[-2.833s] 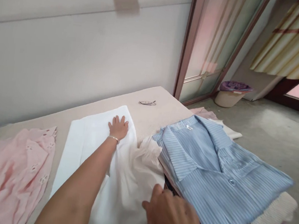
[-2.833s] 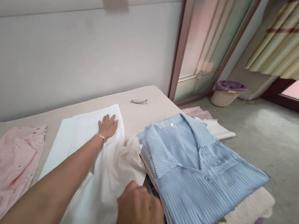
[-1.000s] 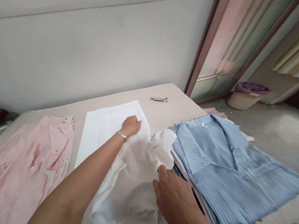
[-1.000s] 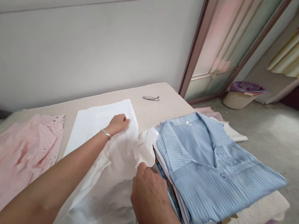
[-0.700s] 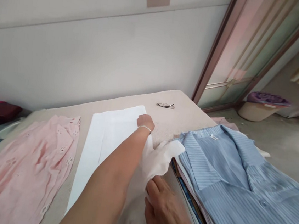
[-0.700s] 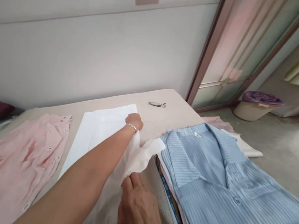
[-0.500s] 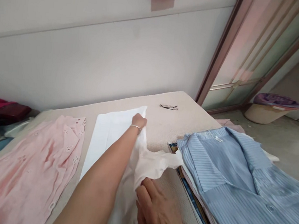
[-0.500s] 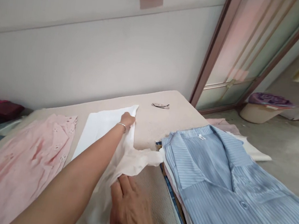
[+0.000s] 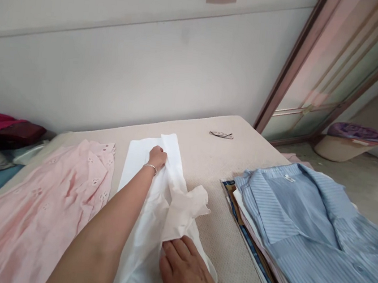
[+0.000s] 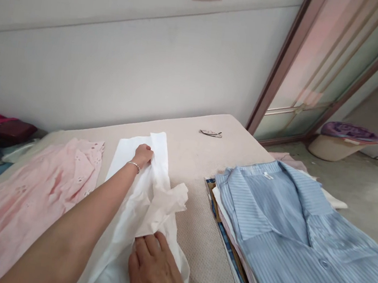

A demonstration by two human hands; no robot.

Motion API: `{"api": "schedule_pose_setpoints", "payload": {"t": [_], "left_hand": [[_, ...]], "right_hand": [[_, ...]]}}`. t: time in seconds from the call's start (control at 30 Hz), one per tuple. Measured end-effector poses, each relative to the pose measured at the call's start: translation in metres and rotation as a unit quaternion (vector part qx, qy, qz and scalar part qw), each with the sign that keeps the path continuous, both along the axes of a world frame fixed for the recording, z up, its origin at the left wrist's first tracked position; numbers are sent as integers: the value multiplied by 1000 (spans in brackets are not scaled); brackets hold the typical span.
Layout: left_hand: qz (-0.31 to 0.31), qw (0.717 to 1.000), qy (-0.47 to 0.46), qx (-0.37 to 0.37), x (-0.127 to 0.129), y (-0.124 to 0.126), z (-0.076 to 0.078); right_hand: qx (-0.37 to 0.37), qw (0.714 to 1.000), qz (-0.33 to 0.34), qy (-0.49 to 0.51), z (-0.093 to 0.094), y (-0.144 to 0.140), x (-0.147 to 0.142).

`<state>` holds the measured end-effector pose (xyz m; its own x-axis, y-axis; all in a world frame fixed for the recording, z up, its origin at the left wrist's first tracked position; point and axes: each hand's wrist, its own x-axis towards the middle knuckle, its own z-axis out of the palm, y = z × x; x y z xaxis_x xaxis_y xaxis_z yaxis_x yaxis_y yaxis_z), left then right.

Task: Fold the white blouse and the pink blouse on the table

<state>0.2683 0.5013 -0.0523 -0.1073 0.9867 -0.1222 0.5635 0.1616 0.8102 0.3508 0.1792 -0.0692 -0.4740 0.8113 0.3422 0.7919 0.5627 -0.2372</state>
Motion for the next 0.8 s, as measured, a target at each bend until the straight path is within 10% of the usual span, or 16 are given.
{"api": "schedule_pose_setpoints", "payload": {"t": [0.17, 0.3, 0.4, 0.53, 0.8], "left_hand": [[-89, 989, 102, 62, -5, -53, 39], [-367, 914, 158, 75, -6, -163, 57], [-386, 883, 246, 109, -3, -230, 53], [-408, 842, 338, 103, -1, -248, 55], [-120, 991, 17, 61, -84, -251, 53]], "right_hand": [[-110, 993, 40, -18, 14, 1, 8], [-149, 989, 13, -19, 7, -9, 5], [-118, 992, -23, -20, -3, -21, 1], [-115, 993, -24, -19, -1, -26, 0], [-133, 990, -29, -32, 29, -23, 10]]}}
